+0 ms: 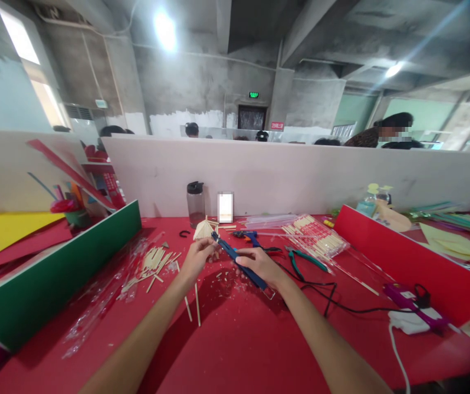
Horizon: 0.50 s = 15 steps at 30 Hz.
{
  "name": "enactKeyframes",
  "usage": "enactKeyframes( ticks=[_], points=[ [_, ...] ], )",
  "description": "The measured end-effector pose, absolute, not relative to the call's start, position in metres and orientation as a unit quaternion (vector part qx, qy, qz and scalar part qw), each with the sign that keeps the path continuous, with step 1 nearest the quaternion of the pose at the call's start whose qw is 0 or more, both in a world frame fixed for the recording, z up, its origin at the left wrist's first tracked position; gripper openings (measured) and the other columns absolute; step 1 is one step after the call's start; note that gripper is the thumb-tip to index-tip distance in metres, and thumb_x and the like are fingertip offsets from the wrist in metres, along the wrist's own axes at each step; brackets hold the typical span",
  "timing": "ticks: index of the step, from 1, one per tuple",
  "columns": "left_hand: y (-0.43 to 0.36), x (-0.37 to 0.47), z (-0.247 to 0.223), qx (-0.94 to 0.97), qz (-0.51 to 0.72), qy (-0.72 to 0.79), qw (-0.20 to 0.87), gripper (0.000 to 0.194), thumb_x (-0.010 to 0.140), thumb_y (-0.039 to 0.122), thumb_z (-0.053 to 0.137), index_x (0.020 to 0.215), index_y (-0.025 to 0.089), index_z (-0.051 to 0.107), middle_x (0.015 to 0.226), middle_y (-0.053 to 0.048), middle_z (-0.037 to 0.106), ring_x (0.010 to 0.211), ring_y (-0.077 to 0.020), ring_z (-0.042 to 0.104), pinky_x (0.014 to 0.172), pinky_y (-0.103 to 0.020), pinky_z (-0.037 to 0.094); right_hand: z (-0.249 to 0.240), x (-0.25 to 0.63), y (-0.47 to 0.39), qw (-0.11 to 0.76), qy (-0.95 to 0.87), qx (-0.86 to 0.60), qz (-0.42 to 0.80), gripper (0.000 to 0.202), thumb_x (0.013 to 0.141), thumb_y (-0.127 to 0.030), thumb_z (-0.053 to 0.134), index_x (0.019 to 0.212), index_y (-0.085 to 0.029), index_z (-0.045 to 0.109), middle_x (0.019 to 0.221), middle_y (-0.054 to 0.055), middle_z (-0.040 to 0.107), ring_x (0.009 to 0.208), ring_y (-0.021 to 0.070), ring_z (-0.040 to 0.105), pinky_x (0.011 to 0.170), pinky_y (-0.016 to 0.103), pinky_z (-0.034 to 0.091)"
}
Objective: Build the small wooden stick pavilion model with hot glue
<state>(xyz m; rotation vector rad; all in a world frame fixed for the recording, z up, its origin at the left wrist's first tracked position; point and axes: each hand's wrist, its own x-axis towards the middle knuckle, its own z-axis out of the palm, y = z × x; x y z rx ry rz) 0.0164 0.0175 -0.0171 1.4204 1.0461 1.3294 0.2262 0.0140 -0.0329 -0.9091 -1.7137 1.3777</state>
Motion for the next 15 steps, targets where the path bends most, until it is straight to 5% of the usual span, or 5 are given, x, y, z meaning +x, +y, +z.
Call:
enactKeyframes(
  ticks=[15],
  points=[
    [0.0190, 0.0146, -0.0182, 0.574, 0.531, 0.441, 0.441, 0.030, 0.073, 0.043, 0.068, 0.066, 0.016, 0.057, 0.056, 0.003, 0.055, 0.049, -0.0093, 0.046, 0.052, -0.022, 0.035, -0.0249, 0.2300, 0.0129, 0.361, -0.697, -0.353, 0.510, 0.031, 0.083, -0.038, 0.064, 0.102, -0.015, 0.073, 0.076, 0.003, 0.067, 0.064, 0.0121, 0.056, 0.059, 0.022, 0.042]
  ],
)
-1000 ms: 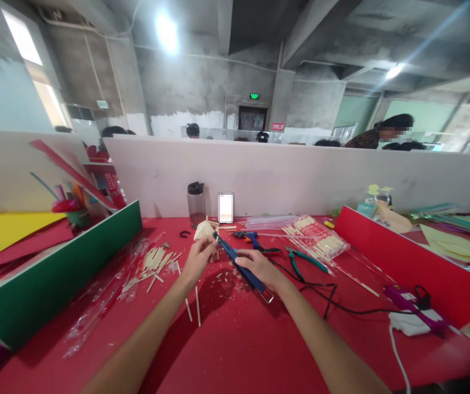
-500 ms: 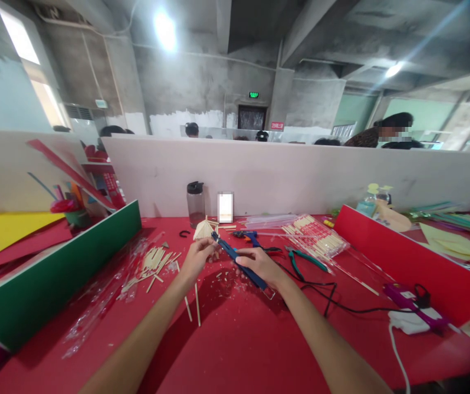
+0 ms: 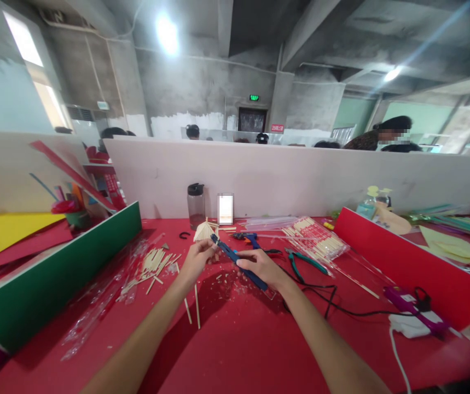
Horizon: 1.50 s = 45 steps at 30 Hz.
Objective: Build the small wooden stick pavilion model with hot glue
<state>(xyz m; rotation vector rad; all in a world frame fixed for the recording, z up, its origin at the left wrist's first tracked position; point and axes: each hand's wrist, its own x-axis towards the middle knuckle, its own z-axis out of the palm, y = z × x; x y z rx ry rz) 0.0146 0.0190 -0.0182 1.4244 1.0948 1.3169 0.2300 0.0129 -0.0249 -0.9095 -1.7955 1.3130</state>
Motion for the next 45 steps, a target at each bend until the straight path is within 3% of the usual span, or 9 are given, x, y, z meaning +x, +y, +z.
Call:
enactKeyframes(
  ticks=[10, 15, 21, 27, 31, 37, 45],
  points=[
    [0.023, 0.013, -0.023, 0.579, 0.529, 0.437, 0.440, 0.030, 0.076, 0.042, 0.066, 0.066, 0.017, 0.054, 0.055, 0.003, 0.053, 0.049, -0.0092, 0.046, 0.052, -0.022, 0.035, -0.027, 0.230, 0.014, 0.357, -0.695, -0.364, 0.507, 0.035, 0.083, -0.040, 0.064, 0.106, -0.015, 0.072, 0.073, 0.002, 0.066, 0.060, 0.0115, 0.054, 0.056, 0.022, 0.039],
    [0.027, 0.009, -0.026, 0.587, 0.523, 0.442, 0.431, 0.026, 0.077, 0.039, 0.063, 0.068, 0.017, 0.054, 0.057, 0.003, 0.054, 0.050, -0.0101, 0.047, 0.052, -0.023, 0.037, -0.025, 0.231, 0.013, 0.350, -0.702, -0.373, 0.495, 0.037, 0.083, -0.042, 0.065, 0.108, -0.015, 0.071, 0.077, 0.003, 0.068, 0.065, 0.0133, 0.058, 0.061, 0.023, 0.043],
    [0.033, 0.003, -0.030, 0.662, 0.477, 0.466, 0.342, 0.027, 0.082, 0.042, 0.059, 0.070, 0.018, 0.053, 0.061, 0.002, 0.055, 0.057, -0.0132, 0.053, 0.056, -0.025, 0.041, -0.022, 0.234, 0.015, 0.339, -0.734, -0.358, 0.467, 0.033, 0.086, -0.041, 0.061, 0.103, -0.015, 0.072, 0.081, 0.003, 0.069, 0.071, 0.0148, 0.058, 0.069, 0.026, 0.045],
    [0.030, 0.002, -0.029, 0.676, 0.513, 0.460, 0.262, 0.025, 0.079, 0.032, 0.065, 0.094, 0.020, 0.049, 0.092, -0.002, 0.063, 0.075, -0.0152, 0.064, 0.069, -0.027, 0.051, -0.025, 0.243, 0.021, 0.337, -0.732, -0.393, 0.442, 0.036, 0.082, -0.038, 0.065, 0.110, -0.016, 0.072, 0.084, 0.004, 0.070, 0.076, 0.0179, 0.060, 0.075, 0.029, 0.045],
    [0.024, 0.000, -0.021, 0.736, 0.473, 0.422, 0.237, 0.031, 0.080, 0.019, 0.058, 0.110, 0.022, 0.054, 0.104, -0.005, 0.065, 0.074, -0.0139, 0.066, 0.074, -0.028, 0.053, -0.024, 0.245, 0.021, 0.309, -0.748, -0.387, 0.441, 0.035, 0.083, -0.035, 0.062, 0.112, -0.017, 0.072, 0.079, 0.003, 0.068, 0.070, 0.0162, 0.057, 0.069, 0.027, 0.043],
    [0.019, -0.003, -0.012, 0.797, 0.422, 0.387, 0.193, 0.026, 0.080, 0.013, 0.052, 0.099, 0.021, 0.068, 0.104, -0.005, 0.071, 0.093, -0.0189, 0.067, 0.085, -0.030, 0.053, -0.026, 0.245, 0.021, 0.300, -0.759, -0.398, 0.419, 0.033, 0.082, -0.027, 0.060, 0.111, -0.018, 0.071, 0.084, 0.004, 0.068, 0.075, 0.0180, 0.058, 0.072, 0.029, 0.045],
    [0.019, -0.004, -0.010, 0.816, 0.371, 0.414, 0.156, 0.021, 0.078, 0.013, 0.056, 0.092, 0.022, 0.069, 0.093, -0.004, 0.072, 0.086, -0.0190, 0.064, 0.080, -0.029, 0.050, -0.034, 0.244, 0.025, 0.264, -0.804, -0.380, 0.374, 0.039, 0.086, -0.023, 0.054, 0.123, -0.018, 0.065, 0.099, 0.005, 0.071, 0.082, 0.0181, 0.061, 0.078, 0.030, 0.046]
  ],
)
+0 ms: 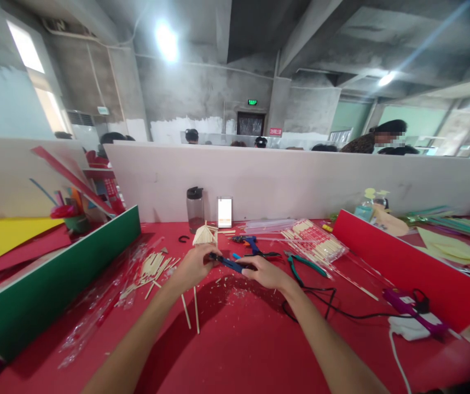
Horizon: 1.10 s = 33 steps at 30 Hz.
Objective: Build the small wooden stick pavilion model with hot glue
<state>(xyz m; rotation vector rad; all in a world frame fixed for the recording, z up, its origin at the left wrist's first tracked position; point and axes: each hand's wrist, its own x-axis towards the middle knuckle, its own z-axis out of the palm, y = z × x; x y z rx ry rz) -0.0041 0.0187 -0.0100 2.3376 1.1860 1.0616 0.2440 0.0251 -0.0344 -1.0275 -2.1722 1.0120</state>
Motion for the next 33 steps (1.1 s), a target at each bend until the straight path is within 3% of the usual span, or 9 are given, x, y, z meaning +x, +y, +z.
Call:
enactKeyframes(
  ticks=[7, 13, 23, 33],
  points=[
    [0.023, -0.006, -0.016, 0.810, 0.370, 0.425, 0.162, 0.019, 0.078, 0.018, 0.059, 0.091, 0.022, 0.071, 0.093, -0.006, 0.073, 0.088, -0.0210, 0.065, 0.082, -0.031, 0.049, -0.037, 0.241, 0.022, 0.236, -0.835, -0.391, 0.308, 0.035, 0.092, -0.023, 0.046, 0.122, -0.017, 0.062, 0.108, 0.008, 0.069, 0.095, 0.0210, 0.061, 0.086, 0.032, 0.044],
    [0.030, -0.012, -0.026, 0.802, 0.360, 0.447, 0.163, 0.024, 0.075, 0.015, 0.059, 0.093, 0.023, 0.073, 0.096, -0.006, 0.074, 0.091, -0.0214, 0.066, 0.085, -0.032, 0.049, -0.038, 0.228, 0.010, 0.204, -0.860, -0.419, 0.206, 0.030, 0.100, -0.029, 0.036, 0.117, -0.016, 0.056, 0.102, 0.010, 0.068, 0.092, 0.0215, 0.063, 0.078, 0.029, 0.040],
    [0.032, -0.013, -0.028, 0.792, 0.365, 0.456, 0.177, 0.020, 0.073, 0.019, 0.064, 0.089, 0.024, 0.075, 0.089, -0.005, 0.075, 0.082, -0.0210, 0.068, 0.080, -0.031, 0.052, -0.038, 0.215, 0.013, 0.144, -0.866, -0.472, 0.074, 0.051, 0.102, -0.050, 0.027, 0.103, -0.015, 0.063, 0.092, 0.013, 0.071, 0.087, 0.0261, 0.068, 0.071, 0.029, 0.040],
    [0.031, -0.013, -0.025, 0.789, 0.363, 0.458, 0.190, 0.020, 0.071, 0.021, 0.065, 0.086, 0.025, 0.078, 0.087, -0.005, 0.076, 0.077, -0.0205, 0.067, 0.076, -0.030, 0.052, -0.043, 0.207, 0.013, 0.123, -0.856, -0.502, 0.018, 0.062, 0.101, -0.052, 0.017, 0.101, -0.015, 0.067, 0.090, 0.016, 0.073, 0.086, 0.0286, 0.070, 0.073, 0.032, 0.045]
  ],
)
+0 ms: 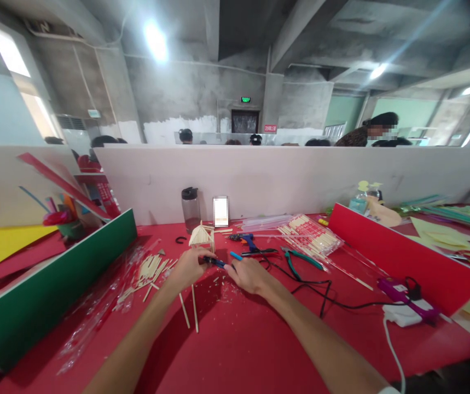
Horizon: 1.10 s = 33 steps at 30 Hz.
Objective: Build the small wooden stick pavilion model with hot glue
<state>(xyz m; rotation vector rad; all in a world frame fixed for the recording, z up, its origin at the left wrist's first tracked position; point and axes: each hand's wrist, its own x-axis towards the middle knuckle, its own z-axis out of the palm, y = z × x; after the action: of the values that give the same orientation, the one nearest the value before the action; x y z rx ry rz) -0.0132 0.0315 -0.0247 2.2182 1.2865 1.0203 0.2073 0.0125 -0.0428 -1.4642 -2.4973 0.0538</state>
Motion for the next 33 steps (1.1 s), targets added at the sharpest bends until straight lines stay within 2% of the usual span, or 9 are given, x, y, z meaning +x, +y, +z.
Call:
enactKeyframes(
  ticks=[5, 10, 23, 33],
  points=[
    [0.037, -0.019, -0.031, 0.801, 0.352, 0.445, 0.189, 0.020, 0.075, 0.025, 0.064, 0.090, 0.025, 0.078, 0.092, -0.006, 0.076, 0.083, -0.0209, 0.068, 0.081, -0.031, 0.052, -0.048, 0.203, 0.014, 0.120, -0.852, -0.509, 0.010, 0.064, 0.101, -0.052, 0.016, 0.100, -0.014, 0.068, 0.089, 0.017, 0.073, 0.082, 0.0292, 0.070, 0.073, 0.033, 0.046],
    [0.042, -0.022, -0.036, 0.795, 0.367, 0.439, 0.203, 0.020, 0.072, 0.026, 0.068, 0.089, 0.024, 0.078, 0.092, -0.008, 0.076, 0.085, -0.0223, 0.067, 0.082, -0.033, 0.052, -0.050, 0.202, 0.016, 0.115, -0.849, -0.515, 0.007, 0.065, 0.101, -0.052, 0.017, 0.099, -0.013, 0.069, 0.089, 0.017, 0.073, 0.083, 0.0291, 0.071, 0.074, 0.034, 0.048],
    [0.033, -0.020, -0.023, 0.798, 0.367, 0.445, 0.175, 0.023, 0.073, 0.019, 0.064, 0.091, 0.025, 0.077, 0.097, -0.007, 0.074, 0.092, -0.0225, 0.066, 0.088, -0.034, 0.051, -0.044, 0.200, 0.011, 0.118, -0.829, -0.546, -0.019, 0.068, 0.100, -0.056, 0.019, 0.096, -0.012, 0.071, 0.089, 0.020, 0.073, 0.087, 0.0294, 0.070, 0.078, 0.035, 0.047],
    [0.032, -0.020, -0.023, 0.807, 0.355, 0.444, 0.163, 0.025, 0.075, 0.015, 0.059, 0.092, 0.024, 0.076, 0.096, -0.007, 0.074, 0.089, -0.0213, 0.066, 0.085, -0.032, 0.050, -0.044, 0.201, 0.009, 0.126, -0.835, -0.535, -0.019, 0.072, 0.100, -0.056, 0.017, 0.093, -0.012, 0.073, 0.087, 0.020, 0.073, 0.085, 0.0287, 0.070, 0.077, 0.035, 0.046]
  ],
)
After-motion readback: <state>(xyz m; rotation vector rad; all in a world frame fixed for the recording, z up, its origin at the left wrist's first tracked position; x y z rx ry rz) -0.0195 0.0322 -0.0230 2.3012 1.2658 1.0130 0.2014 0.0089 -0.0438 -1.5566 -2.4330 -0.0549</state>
